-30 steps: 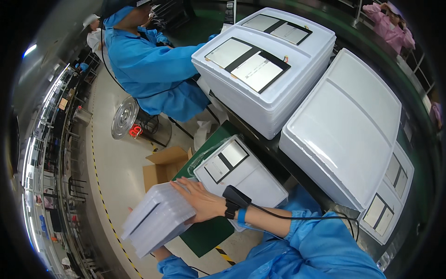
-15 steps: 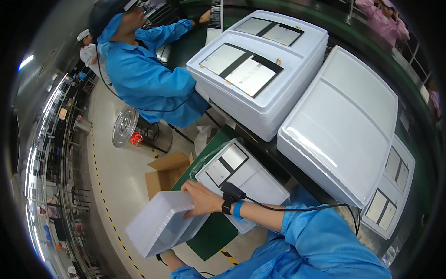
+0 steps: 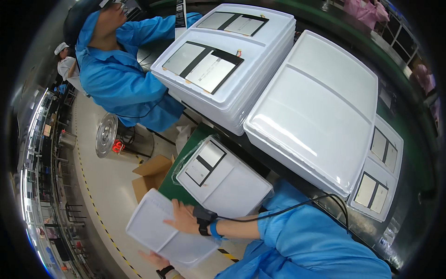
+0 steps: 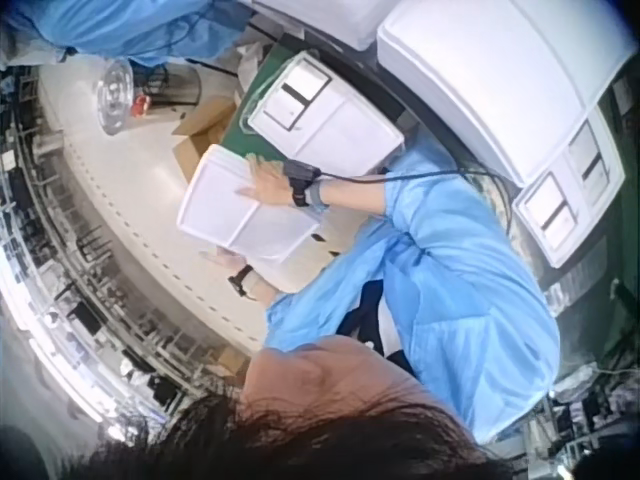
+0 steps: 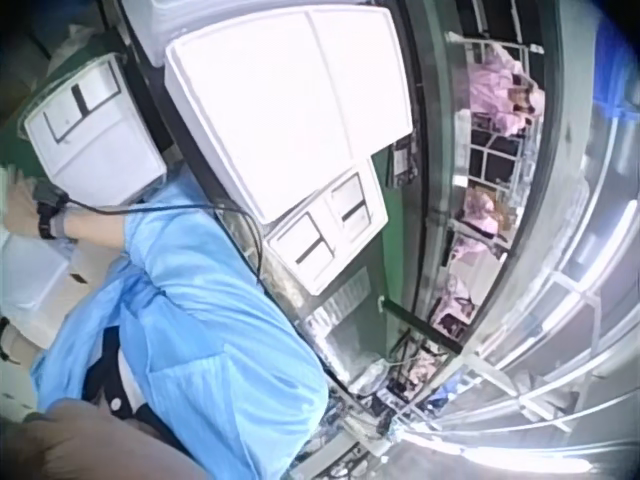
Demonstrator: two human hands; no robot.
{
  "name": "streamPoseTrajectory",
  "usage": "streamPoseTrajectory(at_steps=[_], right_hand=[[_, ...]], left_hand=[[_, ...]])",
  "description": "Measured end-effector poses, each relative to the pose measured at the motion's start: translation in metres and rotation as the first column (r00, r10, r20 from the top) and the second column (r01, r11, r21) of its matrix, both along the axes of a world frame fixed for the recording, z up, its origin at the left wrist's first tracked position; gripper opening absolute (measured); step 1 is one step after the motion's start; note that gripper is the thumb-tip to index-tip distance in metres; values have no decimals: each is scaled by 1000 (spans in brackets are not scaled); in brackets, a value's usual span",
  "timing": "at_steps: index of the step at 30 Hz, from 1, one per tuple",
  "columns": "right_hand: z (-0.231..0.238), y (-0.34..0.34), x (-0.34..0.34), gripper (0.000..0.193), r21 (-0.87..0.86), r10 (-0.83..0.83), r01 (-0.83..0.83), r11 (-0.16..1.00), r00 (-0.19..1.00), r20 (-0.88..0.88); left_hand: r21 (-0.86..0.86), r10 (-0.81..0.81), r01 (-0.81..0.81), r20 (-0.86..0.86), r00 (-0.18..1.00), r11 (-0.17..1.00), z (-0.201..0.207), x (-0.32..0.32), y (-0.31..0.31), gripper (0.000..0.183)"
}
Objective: Assembling components and batteries into electronic device chassis at a factory assembly line.
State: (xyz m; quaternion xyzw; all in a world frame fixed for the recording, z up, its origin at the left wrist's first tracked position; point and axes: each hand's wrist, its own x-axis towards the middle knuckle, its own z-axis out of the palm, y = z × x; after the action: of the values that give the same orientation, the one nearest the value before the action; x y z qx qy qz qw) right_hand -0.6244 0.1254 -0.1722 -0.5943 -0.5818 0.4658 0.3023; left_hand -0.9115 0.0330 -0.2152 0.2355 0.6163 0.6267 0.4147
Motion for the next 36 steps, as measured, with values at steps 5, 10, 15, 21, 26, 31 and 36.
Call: streamPoseTrajectory(at_steps=[5,10,15,21,26,31,36], right_hand=[[-34,-14,18,53,491,-44,-127,862,946,321],[-35,-35,71,42,139,192,-181,974,979,-67],[-26,-32,111,29,48,144,-139,989,984,-108],[-7,-53,164,29,81,153,-145,986,983,-99],[25,-79,207,43,0,44,-45,999,982,-184],[54,-124,240,48,172,145,-109,979,966,-214],[101,-184,302,41,328,195,-79,941,922,-336]], left_hand=[[-417,-282,23,-572,770,909,-96,16,15,66],[-410,-267,-81,-718,643,909,-69,48,27,69],[-479,-304,-134,-724,619,868,-73,44,31,66],[-176,-153,-122,-972,179,977,-84,32,78,69],[242,-161,527,-779,606,814,104,267,158,40],[294,-359,951,-880,310,99,255,450,141,37],[-201,22,948,-979,-202,-247,318,598,135,37]])
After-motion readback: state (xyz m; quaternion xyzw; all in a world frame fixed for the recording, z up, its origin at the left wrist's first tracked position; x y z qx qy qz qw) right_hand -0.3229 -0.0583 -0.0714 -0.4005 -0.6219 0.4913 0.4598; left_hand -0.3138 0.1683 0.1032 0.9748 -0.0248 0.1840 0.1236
